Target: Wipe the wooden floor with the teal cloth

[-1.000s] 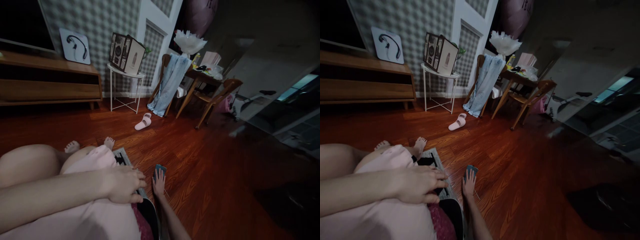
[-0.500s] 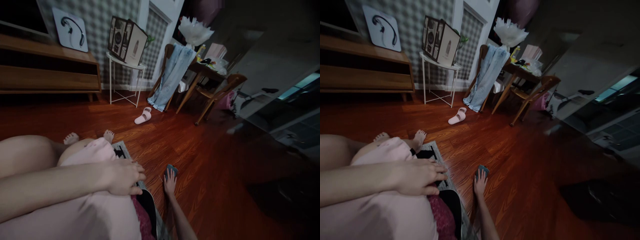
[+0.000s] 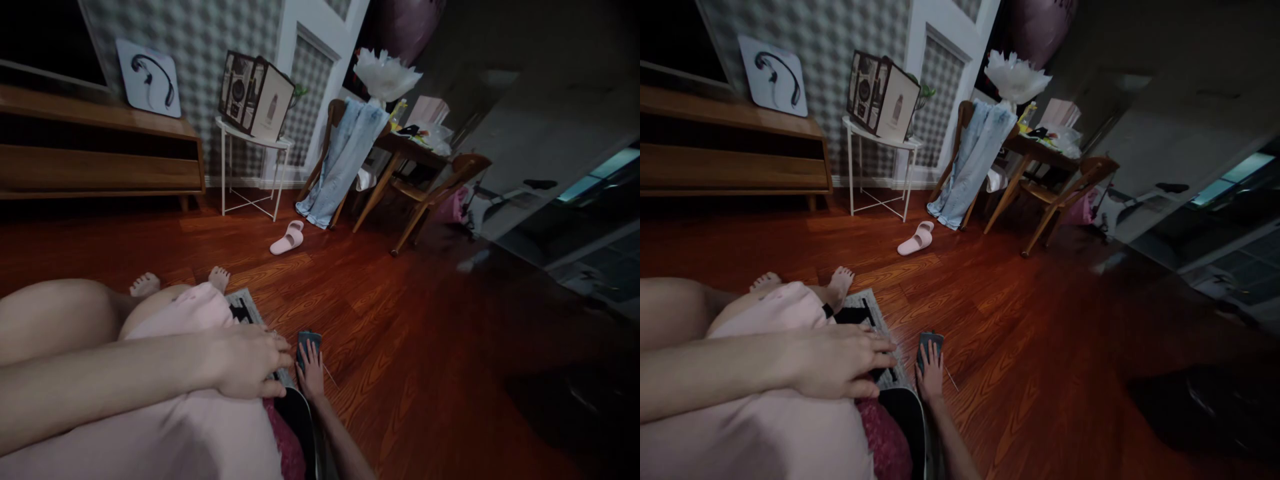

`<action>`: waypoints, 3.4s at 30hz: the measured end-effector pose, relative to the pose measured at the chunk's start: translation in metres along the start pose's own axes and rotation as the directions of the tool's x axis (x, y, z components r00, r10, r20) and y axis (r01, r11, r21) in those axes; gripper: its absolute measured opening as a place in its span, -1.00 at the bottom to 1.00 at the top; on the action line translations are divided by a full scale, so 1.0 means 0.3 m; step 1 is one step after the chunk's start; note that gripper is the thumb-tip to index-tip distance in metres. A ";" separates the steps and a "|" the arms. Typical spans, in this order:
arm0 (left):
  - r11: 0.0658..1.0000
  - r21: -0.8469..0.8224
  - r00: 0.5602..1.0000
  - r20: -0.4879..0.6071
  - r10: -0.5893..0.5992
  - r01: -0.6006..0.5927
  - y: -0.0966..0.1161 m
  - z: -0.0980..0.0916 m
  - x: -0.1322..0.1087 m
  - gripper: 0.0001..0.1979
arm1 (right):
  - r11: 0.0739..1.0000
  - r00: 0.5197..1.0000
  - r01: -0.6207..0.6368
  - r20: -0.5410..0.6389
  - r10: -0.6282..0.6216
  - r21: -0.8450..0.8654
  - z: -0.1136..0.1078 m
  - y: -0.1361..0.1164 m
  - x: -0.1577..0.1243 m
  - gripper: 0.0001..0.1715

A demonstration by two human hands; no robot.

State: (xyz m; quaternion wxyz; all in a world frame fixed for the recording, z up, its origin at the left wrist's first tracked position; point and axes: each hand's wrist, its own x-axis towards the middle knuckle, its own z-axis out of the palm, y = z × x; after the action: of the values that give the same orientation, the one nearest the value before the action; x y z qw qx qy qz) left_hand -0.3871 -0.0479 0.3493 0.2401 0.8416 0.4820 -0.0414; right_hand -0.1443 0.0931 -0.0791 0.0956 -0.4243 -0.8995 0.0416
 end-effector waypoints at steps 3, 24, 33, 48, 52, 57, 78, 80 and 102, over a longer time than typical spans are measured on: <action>1.000 0.012 1.000 0.011 -0.009 0.009 0.000 -0.001 -0.004 -0.55 | 1.000 1.000 0.024 0.020 -0.024 -0.008 -0.047 0.058 -0.085 -0.34; 1.000 0.011 1.000 -0.010 0.017 -0.017 0.000 0.002 0.008 -0.55 | 0.988 0.988 -0.155 -0.012 0.155 -0.014 0.002 -0.012 0.077 -0.34; 1.000 -0.028 1.000 0.002 -0.007 0.007 -0.003 -0.004 0.000 -0.55 | 0.955 0.955 -0.295 0.002 0.295 -0.043 -0.062 0.202 -0.049 -0.34; 1.000 0.006 1.000 0.018 0.000 0.000 -0.003 0.000 0.006 -0.50 | 0.998 0.997 -0.060 -0.046 0.061 0.006 0.022 0.000 -0.001 -0.36; 1.000 0.001 0.999 0.033 -0.020 0.020 0.000 -0.006 -0.003 -0.50 | 0.998 0.997 0.070 0.027 -0.070 0.001 -0.038 0.073 -0.060 -0.36; 0.999 -0.040 1.000 0.014 -0.022 0.022 0.000 -0.007 -0.008 -0.52 | 0.968 0.969 -0.245 -0.001 0.245 -0.062 -0.062 0.297 -0.088 -0.35; 1.000 -0.021 1.000 -0.022 0.009 -0.010 -0.003 0.001 0.003 -0.55 | 0.996 0.996 0.092 0.007 -0.093 0.020 -0.024 0.027 -0.059 -0.34; 1.000 -0.009 1.000 -0.002 0.002 -0.002 -0.004 0.001 0.001 -0.54 | 0.999 0.999 0.031 0.013 -0.032 0.006 -0.050 0.097 -0.075 -0.35; 1.000 0.026 1.000 0.021 0.000 -0.001 0.001 -0.004 0.003 -0.53 | 0.999 0.997 0.054 0.059 -0.053 -0.008 -0.058 0.042 -0.109 -0.34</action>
State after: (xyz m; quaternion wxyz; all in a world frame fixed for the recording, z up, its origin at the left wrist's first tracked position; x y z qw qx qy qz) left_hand -0.3866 -0.0469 0.3502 0.2339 0.8443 0.4788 -0.0563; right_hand -0.1108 0.0759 -0.0685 0.0681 -0.3991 -0.9132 0.0473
